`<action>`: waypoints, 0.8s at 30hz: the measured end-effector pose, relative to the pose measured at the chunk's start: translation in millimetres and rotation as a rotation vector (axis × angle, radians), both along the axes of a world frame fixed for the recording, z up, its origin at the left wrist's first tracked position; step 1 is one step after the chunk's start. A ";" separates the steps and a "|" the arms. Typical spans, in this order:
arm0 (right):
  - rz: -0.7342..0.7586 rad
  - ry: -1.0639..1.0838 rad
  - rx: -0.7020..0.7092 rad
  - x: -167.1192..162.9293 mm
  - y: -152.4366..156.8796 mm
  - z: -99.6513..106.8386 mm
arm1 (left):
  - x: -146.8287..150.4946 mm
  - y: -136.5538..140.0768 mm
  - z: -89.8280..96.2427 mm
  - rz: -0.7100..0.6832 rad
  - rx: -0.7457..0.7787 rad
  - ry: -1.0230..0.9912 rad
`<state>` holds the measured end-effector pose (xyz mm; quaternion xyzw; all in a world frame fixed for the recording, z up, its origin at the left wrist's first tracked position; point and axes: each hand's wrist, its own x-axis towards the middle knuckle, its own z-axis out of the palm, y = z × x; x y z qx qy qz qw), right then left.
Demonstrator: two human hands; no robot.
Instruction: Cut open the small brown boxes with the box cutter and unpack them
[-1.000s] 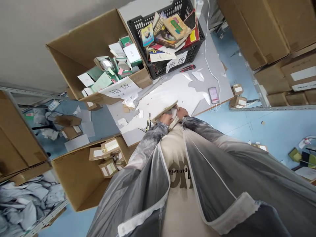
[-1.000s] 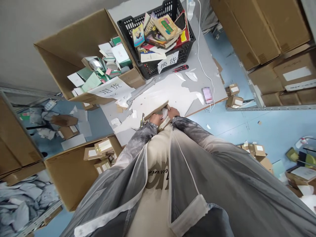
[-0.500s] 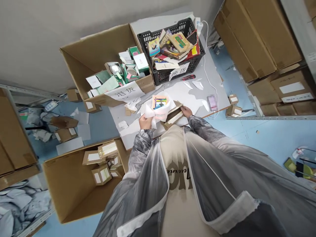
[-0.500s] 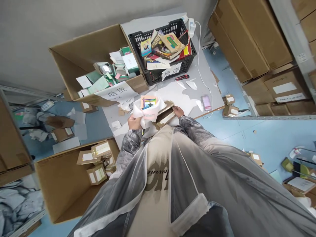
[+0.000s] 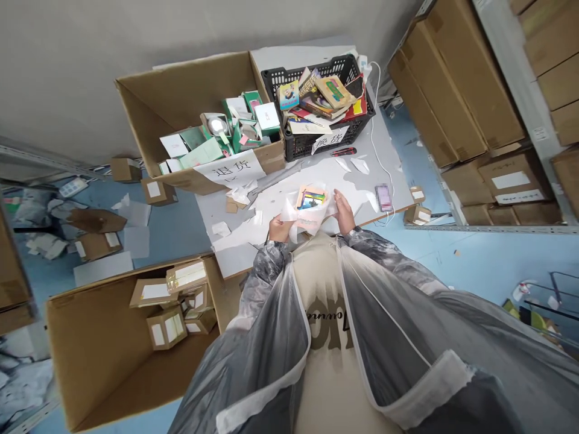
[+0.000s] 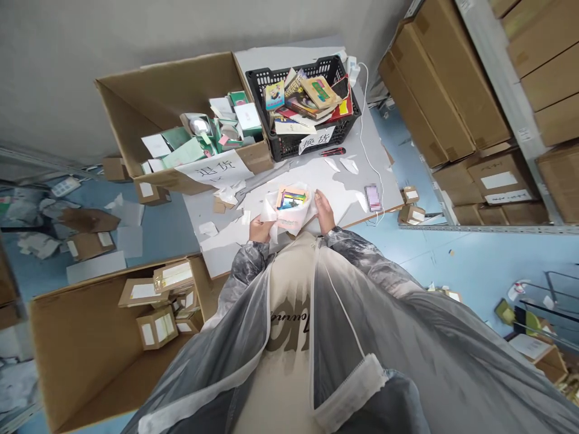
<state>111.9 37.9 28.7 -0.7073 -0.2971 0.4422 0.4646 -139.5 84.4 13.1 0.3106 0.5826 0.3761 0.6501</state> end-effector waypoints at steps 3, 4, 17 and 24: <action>0.032 -0.229 0.129 11.0 3.9 16.7 | -1.3 5.5 5.8 -0.168 0.039 0.085; 0.112 -0.266 0.150 17.4 5.3 20.1 | -0.3 8.1 8.7 -0.230 0.060 0.115; 0.356 0.109 -0.150 80.9 -6.4 19.3 | 53.5 29.1 24.4 -0.349 0.037 0.306; -0.286 0.312 -0.051 154.9 4.1 24.2 | 96.8 47.3 6.5 -0.003 0.145 0.533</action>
